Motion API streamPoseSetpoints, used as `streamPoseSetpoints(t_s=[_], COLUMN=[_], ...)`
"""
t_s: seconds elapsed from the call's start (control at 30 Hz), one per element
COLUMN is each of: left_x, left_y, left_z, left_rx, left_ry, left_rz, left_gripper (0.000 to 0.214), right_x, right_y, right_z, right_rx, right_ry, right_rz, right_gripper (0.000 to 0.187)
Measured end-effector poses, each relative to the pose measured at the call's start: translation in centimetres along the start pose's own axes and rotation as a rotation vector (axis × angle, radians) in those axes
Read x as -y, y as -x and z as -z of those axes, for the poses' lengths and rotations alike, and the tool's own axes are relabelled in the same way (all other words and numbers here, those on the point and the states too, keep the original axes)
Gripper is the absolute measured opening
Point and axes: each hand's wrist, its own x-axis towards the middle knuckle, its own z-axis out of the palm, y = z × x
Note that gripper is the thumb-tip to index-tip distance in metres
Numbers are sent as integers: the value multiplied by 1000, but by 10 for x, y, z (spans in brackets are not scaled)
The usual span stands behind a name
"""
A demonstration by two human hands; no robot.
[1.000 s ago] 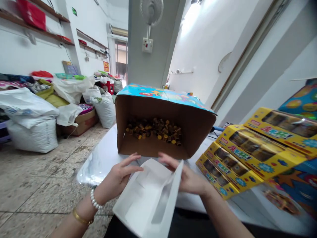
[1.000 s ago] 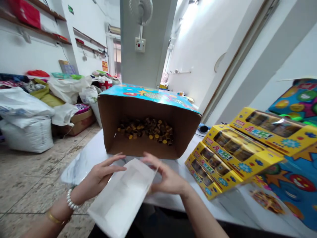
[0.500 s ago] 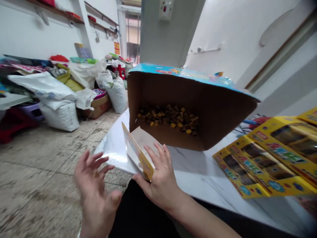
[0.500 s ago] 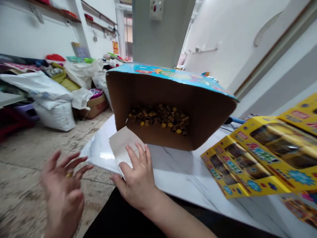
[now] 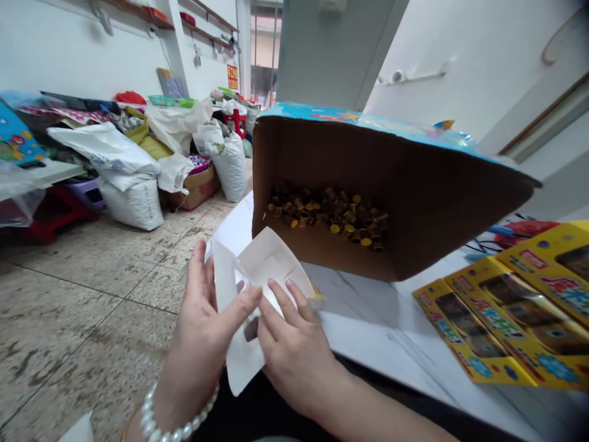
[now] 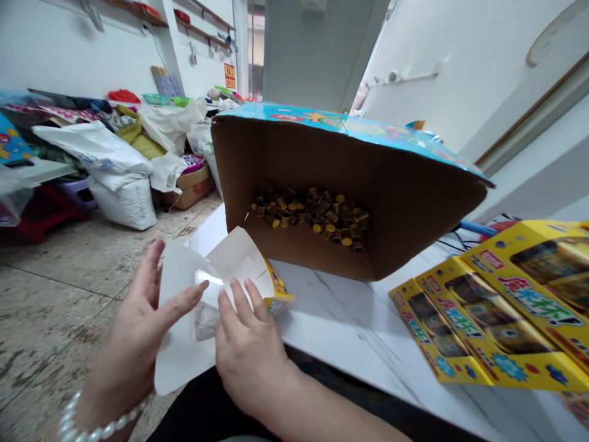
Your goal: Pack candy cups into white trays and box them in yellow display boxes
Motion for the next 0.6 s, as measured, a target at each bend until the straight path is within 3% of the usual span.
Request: streamPoseSetpoints(t_s=[0.1, 0.23, 0.3, 0.4, 0.43, 0.5, 0.57, 0.6], left_x=[-5, 10, 23, 39, 43, 52, 66, 74], left_y=[7, 12, 5, -10, -13, -19, -24, -28], left_z=[9, 31, 36, 27, 20, 4, -11, -18], left_rx=[32, 33, 81, 78, 38, 8, -15, 8], left_ry=[144, 104, 65, 115, 150, 255, 346, 393], left_rz=[219, 426, 420, 411, 408, 377, 313, 306], left_gripper=[93, 71, 57, 31, 24, 19, 20, 21], right_x=[-16, -48, -63, -81, -85, -96, -111, -120], right_y=[-1, 0, 1, 4, 4, 1, -5, -9], right_z=[15, 37, 46, 58, 60, 61, 53, 46], right_rx=[20, 17, 157, 363, 356, 208, 59, 47], right_ry=[-221, -282, -248, -259, -309, -426, -449, -409], right_rz=[-140, -353, -335, -196, -173, -256, -478, -600], right_gripper=[48, 64, 76, 78, 72, 53, 36, 34])
